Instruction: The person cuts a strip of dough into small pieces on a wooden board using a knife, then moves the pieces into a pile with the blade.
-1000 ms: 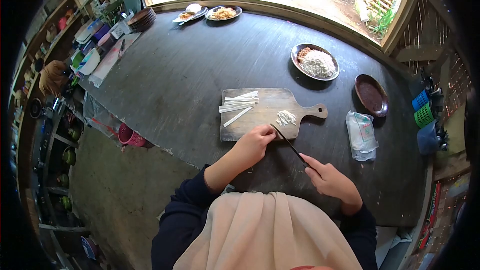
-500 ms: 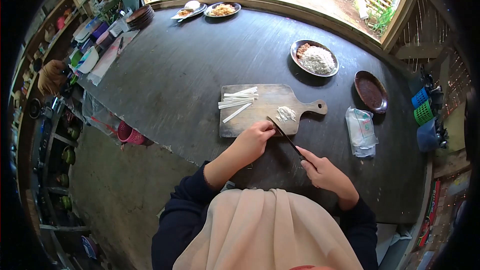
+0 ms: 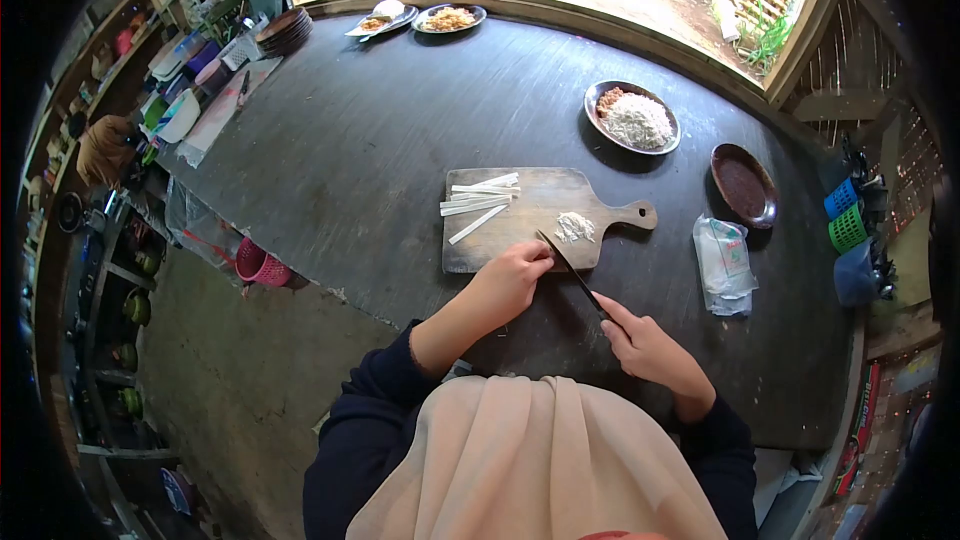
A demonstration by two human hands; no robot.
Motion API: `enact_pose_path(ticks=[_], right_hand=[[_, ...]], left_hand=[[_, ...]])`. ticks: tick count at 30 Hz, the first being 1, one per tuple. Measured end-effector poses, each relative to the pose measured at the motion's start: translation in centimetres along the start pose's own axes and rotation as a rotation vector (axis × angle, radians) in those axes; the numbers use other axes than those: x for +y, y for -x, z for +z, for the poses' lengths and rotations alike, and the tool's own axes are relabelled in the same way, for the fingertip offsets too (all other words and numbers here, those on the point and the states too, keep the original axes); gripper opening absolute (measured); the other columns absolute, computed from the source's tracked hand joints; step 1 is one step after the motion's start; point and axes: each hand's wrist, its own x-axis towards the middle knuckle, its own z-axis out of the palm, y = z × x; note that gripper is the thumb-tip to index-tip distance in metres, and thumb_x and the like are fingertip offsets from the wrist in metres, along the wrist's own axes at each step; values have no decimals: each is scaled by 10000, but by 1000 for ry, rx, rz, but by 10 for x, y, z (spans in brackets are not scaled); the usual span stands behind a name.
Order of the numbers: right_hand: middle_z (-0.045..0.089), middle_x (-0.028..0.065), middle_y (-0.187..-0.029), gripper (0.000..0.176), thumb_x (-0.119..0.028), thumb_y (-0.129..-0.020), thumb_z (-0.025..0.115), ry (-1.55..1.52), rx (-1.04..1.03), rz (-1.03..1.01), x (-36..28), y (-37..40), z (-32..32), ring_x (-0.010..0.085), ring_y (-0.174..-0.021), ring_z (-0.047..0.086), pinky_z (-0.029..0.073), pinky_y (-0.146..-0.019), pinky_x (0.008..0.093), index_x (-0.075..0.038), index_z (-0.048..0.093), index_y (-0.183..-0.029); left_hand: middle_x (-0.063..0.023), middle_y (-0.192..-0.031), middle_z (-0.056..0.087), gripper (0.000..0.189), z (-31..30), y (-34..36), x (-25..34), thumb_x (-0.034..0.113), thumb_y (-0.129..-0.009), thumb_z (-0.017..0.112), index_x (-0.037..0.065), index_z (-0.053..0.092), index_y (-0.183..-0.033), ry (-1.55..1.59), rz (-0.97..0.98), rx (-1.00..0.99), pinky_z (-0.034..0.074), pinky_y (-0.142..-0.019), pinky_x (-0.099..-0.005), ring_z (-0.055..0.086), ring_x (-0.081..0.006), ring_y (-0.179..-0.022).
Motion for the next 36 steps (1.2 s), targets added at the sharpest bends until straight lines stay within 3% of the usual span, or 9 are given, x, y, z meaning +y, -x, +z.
enact_pose_path(ticks=[3,6,12,36], right_hand=[[539,222,-620,431,-167,-993,495,-76,-63,95,-8,2,-11,267,-501,506,458,-577,363,-89,439,-1413],[542,234,-632,431,-171,-991,499,-18,-15,1,5,2,-3,298,-512,518,461,-588,374,-85,441,-1409],[567,244,-666,436,-178,-993,491,24,-52,42,-9,2,-12,342,-559,576,470,-613,401,-102,428,-1419],[585,271,-673,445,-193,-997,474,87,-44,38,-5,-6,-6,418,-590,591,465,-608,443,-105,403,-1427]], left_hand=[[-168,-1088,609,257,0,-1,2,-82,-773,561,-52,656,-1010,11,13,12,493,-902,-376,602,-341,-1017],[-169,-1085,610,254,-2,-1,0,-81,-776,558,-53,655,-1009,7,8,19,496,-897,-377,604,-340,-1012],[-168,-1082,606,251,-1,-1,1,-80,-776,560,-57,654,-1008,2,8,8,496,-895,-376,603,-337,-1014],[-171,-1099,614,250,-1,-1,3,-81,-777,562,-56,663,-1004,-10,-21,3,490,-917,-373,603,-332,-1035]])
